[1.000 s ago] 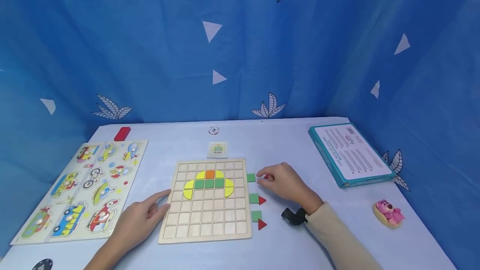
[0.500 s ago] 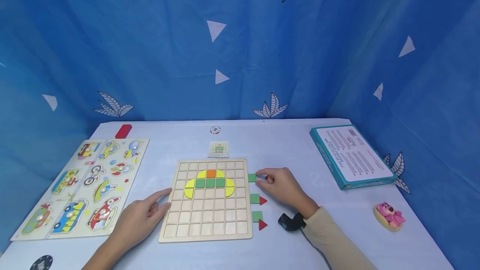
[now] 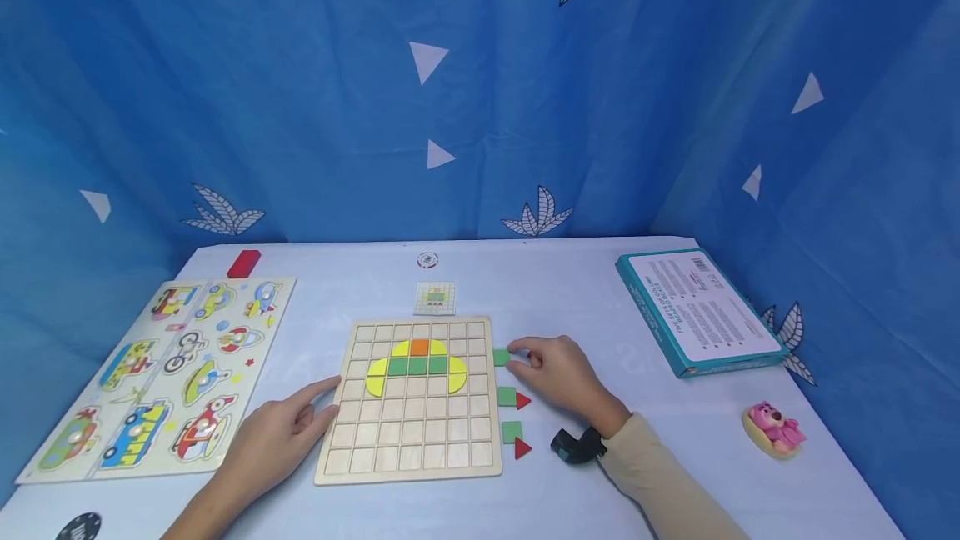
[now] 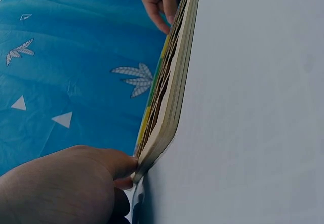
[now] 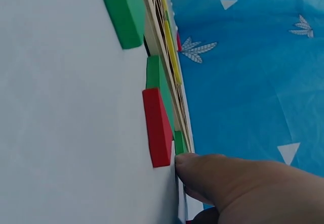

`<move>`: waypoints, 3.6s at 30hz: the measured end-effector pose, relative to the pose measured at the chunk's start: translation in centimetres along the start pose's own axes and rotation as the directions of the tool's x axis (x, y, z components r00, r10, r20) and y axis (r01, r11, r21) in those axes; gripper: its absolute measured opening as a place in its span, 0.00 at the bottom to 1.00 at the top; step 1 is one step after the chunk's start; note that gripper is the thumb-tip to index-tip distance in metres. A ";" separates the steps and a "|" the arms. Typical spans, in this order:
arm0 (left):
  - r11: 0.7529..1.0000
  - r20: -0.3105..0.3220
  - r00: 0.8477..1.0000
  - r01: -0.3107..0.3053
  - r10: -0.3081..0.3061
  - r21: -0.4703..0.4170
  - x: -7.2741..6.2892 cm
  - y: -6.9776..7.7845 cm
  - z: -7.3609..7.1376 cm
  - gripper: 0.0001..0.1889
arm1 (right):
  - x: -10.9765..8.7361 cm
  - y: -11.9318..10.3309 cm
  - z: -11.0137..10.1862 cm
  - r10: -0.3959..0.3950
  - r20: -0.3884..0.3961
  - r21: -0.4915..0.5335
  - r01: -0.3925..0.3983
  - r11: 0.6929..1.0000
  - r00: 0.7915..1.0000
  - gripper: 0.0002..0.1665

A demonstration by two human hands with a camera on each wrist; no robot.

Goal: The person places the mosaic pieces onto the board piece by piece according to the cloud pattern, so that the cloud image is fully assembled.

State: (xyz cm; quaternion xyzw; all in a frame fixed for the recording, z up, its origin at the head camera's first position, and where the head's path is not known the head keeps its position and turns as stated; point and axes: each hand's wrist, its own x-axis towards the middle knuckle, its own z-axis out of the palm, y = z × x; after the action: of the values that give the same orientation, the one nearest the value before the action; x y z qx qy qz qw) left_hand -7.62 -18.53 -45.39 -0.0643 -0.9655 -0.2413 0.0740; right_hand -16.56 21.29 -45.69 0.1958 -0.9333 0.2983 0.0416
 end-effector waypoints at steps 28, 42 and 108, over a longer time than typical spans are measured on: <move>1.000 -0.010 1.000 -0.006 0.006 0.001 -0.1 0.1 0.0 0.21 | -0.5 -0.4 -1.3 0.043 -0.007 0.020 -0.043 0.999 0.999 0.15; 1.000 -0.023 1.000 -0.012 0.012 -0.015 -0.1 0.2 -0.1 0.20 | 0.2 -6.1 1.3 -0.093 0.092 0.032 0.091 0.995 0.991 0.16; 0.999 -0.056 0.997 -0.049 0.048 -0.016 0.0 0.0 -0.1 0.20 | -3.9 -1.5 -1.9 -0.014 0.165 0.006 0.013 1.000 0.986 0.17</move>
State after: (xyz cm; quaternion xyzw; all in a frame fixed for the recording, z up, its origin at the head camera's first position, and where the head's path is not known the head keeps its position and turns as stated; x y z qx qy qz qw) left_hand -7.57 -18.59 -45.34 -0.0817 -0.9591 -0.2493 0.1061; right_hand -12.46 22.57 -44.12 0.2263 -0.9314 0.2830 -0.0345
